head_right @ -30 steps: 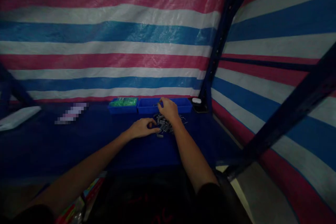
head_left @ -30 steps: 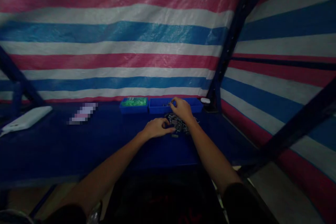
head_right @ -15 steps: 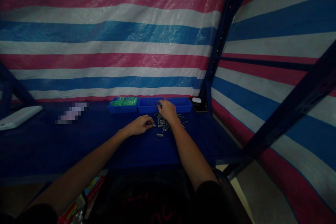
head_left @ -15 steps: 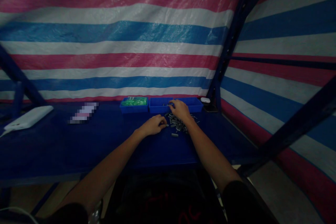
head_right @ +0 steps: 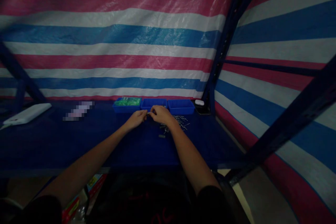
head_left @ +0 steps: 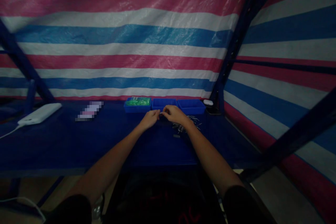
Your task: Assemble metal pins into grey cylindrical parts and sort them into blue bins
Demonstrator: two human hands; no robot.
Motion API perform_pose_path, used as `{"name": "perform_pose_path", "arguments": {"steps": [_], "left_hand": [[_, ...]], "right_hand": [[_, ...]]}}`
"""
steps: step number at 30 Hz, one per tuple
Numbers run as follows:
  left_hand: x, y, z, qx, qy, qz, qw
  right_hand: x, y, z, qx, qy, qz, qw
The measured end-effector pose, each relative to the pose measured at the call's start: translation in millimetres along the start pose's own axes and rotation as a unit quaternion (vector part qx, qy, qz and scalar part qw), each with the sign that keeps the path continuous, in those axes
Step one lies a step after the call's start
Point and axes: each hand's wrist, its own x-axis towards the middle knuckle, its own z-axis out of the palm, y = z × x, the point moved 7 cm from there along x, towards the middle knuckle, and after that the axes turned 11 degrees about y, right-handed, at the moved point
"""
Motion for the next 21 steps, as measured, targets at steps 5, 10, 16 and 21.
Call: {"name": "perform_pose_path", "arguments": {"steps": [5,10,16,21], "left_hand": [[-2.5,12.8,-2.4,-0.083,0.024,0.051,0.995],[2.5,12.6,-12.0,-0.111,0.074,0.063,0.989],[5.6,3.5,-11.4,-0.11,0.053,-0.009,0.992],[-16.4,19.4,15.0,-0.046,-0.12,-0.015,0.992]], "right_hand": [[1.4,7.0,-3.8,-0.005,0.021,0.041,0.999],[1.3,3.6,-8.5,0.038,0.05,0.037,0.997],[0.8,-2.0,-6.8,0.029,0.032,0.032,0.999],[-0.5,23.3,-23.2,-0.068,0.083,0.112,0.988]]}}
